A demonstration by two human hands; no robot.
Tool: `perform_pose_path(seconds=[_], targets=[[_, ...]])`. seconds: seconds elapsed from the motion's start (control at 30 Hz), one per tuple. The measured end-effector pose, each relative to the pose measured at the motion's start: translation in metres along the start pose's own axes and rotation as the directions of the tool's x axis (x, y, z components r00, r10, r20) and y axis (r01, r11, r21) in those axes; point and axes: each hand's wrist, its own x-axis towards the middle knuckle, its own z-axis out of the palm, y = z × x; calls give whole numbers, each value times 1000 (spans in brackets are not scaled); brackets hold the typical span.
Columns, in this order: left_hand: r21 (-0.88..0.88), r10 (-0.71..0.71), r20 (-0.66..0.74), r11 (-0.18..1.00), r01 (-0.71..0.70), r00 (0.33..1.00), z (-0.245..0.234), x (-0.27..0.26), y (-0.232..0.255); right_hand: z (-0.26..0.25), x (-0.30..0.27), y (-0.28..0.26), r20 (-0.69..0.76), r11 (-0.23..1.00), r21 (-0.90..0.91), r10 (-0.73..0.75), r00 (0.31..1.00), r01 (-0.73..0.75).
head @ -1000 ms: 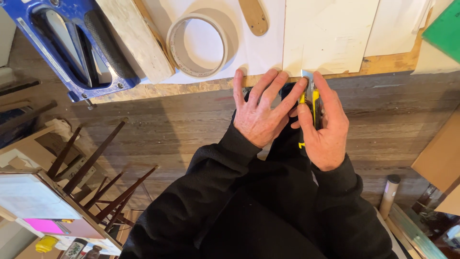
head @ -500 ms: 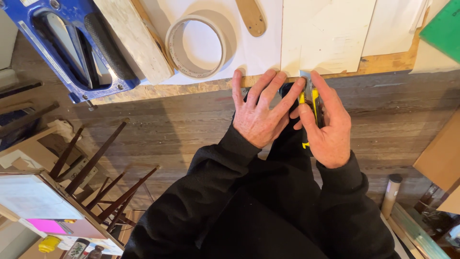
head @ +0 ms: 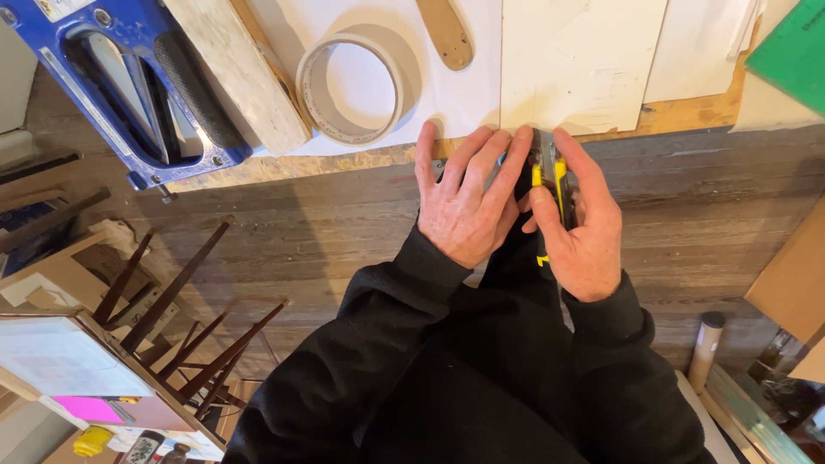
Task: Mounting a piece of artwork onto a backing board and trimming materials using a utility knife.
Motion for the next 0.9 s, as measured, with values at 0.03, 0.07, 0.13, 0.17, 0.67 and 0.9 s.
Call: perform_pose_path(seconds=[0.03,0.07,0.13,0.17,0.67,0.9], targets=[[17,1,-5,1000,-1,1000,-1,3,1,2,1,-3,-9,1000,-28,-3,1000,2],[18,1,-5,1000,-1,1000,-2,3,1,3,2,-7,-9,1000,-27,-4,1000,3],[41,22,-1,999,-22,1000,-2,5,1,4,5,-14,-16,994,-104,-33,999,31],[40,23,0,999,-23,1000,-2,5,1,3,5,-15,-17,994,-105,-31,999,29],[-102,17,-18,995,-19,1000,-6,1,-8,2,8,-16,19,969,-210,-129,991,131],[-154,12,-1,988,-12,1000,-14,2,-11,-1,6,-13,36,972,-193,-132,991,137]])
